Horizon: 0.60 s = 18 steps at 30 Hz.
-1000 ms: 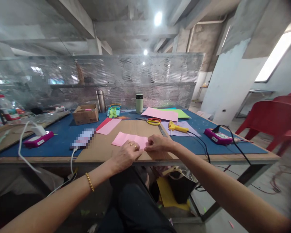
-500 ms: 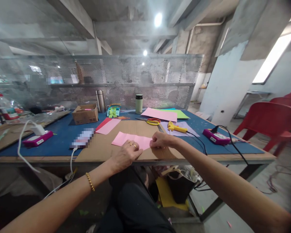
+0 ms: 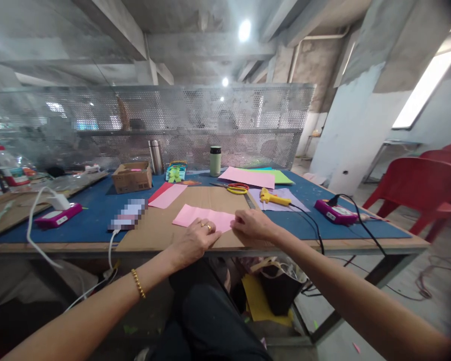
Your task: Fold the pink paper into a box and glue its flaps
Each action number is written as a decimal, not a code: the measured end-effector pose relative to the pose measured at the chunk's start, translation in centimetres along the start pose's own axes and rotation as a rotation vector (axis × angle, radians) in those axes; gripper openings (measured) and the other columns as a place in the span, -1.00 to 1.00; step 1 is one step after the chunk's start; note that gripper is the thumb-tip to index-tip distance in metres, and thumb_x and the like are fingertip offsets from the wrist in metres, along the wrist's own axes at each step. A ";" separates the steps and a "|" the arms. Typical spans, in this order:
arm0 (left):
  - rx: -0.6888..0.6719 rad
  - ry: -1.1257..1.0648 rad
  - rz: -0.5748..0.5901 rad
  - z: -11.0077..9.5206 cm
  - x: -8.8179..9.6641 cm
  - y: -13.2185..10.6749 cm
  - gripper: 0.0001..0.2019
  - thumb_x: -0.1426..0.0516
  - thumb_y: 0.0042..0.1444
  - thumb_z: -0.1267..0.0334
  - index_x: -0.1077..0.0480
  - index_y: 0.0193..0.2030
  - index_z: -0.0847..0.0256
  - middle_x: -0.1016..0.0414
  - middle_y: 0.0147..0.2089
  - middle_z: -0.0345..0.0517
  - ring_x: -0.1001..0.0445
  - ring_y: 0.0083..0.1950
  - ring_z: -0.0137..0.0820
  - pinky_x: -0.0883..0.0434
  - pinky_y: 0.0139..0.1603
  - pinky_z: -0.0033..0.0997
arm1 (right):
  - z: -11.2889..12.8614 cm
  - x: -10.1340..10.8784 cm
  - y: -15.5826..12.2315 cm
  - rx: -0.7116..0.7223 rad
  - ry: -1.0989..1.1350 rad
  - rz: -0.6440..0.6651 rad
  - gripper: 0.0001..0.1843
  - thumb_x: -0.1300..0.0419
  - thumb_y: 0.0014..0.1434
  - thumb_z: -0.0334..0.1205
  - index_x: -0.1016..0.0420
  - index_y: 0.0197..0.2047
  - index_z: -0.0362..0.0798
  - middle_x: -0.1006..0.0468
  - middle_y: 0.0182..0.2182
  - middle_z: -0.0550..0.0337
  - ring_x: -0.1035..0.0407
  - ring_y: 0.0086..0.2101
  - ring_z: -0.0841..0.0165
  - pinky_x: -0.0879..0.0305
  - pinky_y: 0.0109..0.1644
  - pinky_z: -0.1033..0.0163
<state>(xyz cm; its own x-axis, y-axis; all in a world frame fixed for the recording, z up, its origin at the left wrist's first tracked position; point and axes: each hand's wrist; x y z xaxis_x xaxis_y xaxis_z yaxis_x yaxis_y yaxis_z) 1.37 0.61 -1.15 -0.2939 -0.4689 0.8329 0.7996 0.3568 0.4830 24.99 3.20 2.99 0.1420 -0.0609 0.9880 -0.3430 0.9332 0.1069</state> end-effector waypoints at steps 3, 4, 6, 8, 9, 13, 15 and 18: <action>0.107 -0.070 -0.009 -0.8 0.2 0.3 -0.74 0.01 0.28 0.43 -0.48 -0.05 0.21 -0.45 -0.15 0.00 -0.38 -0.09 -0.28 -0.26 -0.06 -0.24 | -0.7 -0.1 0.7 -0.013 0.001 0.057 -0.70 -0.17 0.18 -0.03 -0.54 -0.35 -0.09 -0.57 -0.40 0.10 -0.35 -0.42 0.37 -0.02 -0.44 0.33; 0.171 -0.098 -0.021 -1.2 0.3 0.5 -0.76 -0.01 0.26 0.42 -0.49 -0.10 0.20 -0.46 -0.16 -0.01 -0.38 -0.10 -0.27 -0.26 -0.06 -0.23 | -1.0 0.0 0.9 -0.008 0.007 0.079 -0.71 -0.18 0.16 -0.02 -0.54 -0.38 -0.09 -0.56 -0.43 0.13 -0.33 -0.44 0.39 -0.01 -0.46 0.33; 0.330 -0.142 -0.047 -2.0 0.3 1.3 -0.80 -0.04 0.23 0.37 -0.51 -0.19 0.19 -0.47 -0.20 -0.02 -0.38 -0.09 -0.24 -0.25 -0.07 -0.19 | -1.5 0.2 1.4 0.000 0.017 0.111 -0.70 -0.18 0.16 -0.02 -0.53 -0.41 -0.09 -0.53 -0.47 0.17 -0.29 -0.47 0.42 0.00 -0.48 0.34; 0.494 -0.146 -0.039 -2.5 0.3 2.2 -0.83 -0.07 0.20 0.33 -0.50 -0.27 0.20 -0.49 -0.21 0.00 -0.39 -0.08 -0.19 -0.25 -0.06 -0.16 | -1.7 0.3 1.6 0.002 0.019 0.127 -0.69 -0.17 0.16 -0.03 -0.53 -0.43 -0.10 -0.52 -0.49 0.19 -0.27 -0.48 0.44 0.00 -0.48 0.35; 0.557 -0.143 -0.007 -2.5 0.3 2.7 -0.84 -0.07 0.19 0.31 -0.49 -0.27 0.21 -0.50 -0.20 0.02 -0.41 -0.08 -0.17 -0.26 -0.06 -0.15 | -1.7 0.3 1.6 0.000 0.018 0.130 -0.69 -0.18 0.15 -0.03 -0.53 -0.43 -0.10 -0.52 -0.49 0.19 -0.27 -0.48 0.44 0.00 -0.48 0.35; 0.761 -0.186 0.229 -2.1 0.8 4.2 -0.77 -0.03 0.19 0.18 -0.45 -0.20 0.24 -0.56 -0.22 0.07 -0.49 -0.16 -0.15 -0.32 -0.17 -0.21 | -1.5 0.2 1.5 -0.010 0.006 0.127 -0.69 -0.17 0.16 -0.03 -0.56 -0.38 -0.11 -0.55 -0.46 0.18 -0.28 -0.47 0.44 -0.02 -0.46 0.35; 0.825 -0.207 0.303 -1.9 1.1 4.6 -0.74 -0.02 0.17 0.14 -0.47 -0.26 0.23 -0.57 -0.26 0.10 -0.52 -0.19 -0.13 -0.32 -0.25 -0.25 | -1.4 0.1 1.4 -0.011 -0.001 0.123 -0.68 -0.16 0.17 -0.03 -0.57 -0.36 -0.10 -0.56 -0.44 0.16 -0.30 -0.45 0.43 -0.02 -0.46 0.35; 0.855 -0.238 0.363 -1.7 1.3 5.2 -0.71 -0.06 0.10 0.05 -0.48 -0.40 0.21 -0.59 -0.30 0.11 -0.54 -0.21 -0.11 -0.33 -0.31 -0.29 | -1.2 0.3 1.2 -0.017 -0.008 0.115 -0.68 -0.14 0.18 -0.04 -0.58 -0.34 -0.10 -0.58 -0.41 0.14 -0.32 -0.44 0.42 -0.01 -0.46 0.34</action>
<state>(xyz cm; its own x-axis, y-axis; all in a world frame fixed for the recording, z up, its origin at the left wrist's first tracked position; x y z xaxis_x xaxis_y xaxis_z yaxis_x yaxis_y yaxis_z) 5.98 0.47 2.00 -0.2770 -0.0707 0.9583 0.2375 0.9613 0.1396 25.76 4.69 3.26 0.0947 0.0443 0.9945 -0.3408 0.9401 -0.0094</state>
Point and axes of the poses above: each hand's wrist, its own y-axis towards the middle knuckle, its own x-axis out of the back of the hand, z = x × y
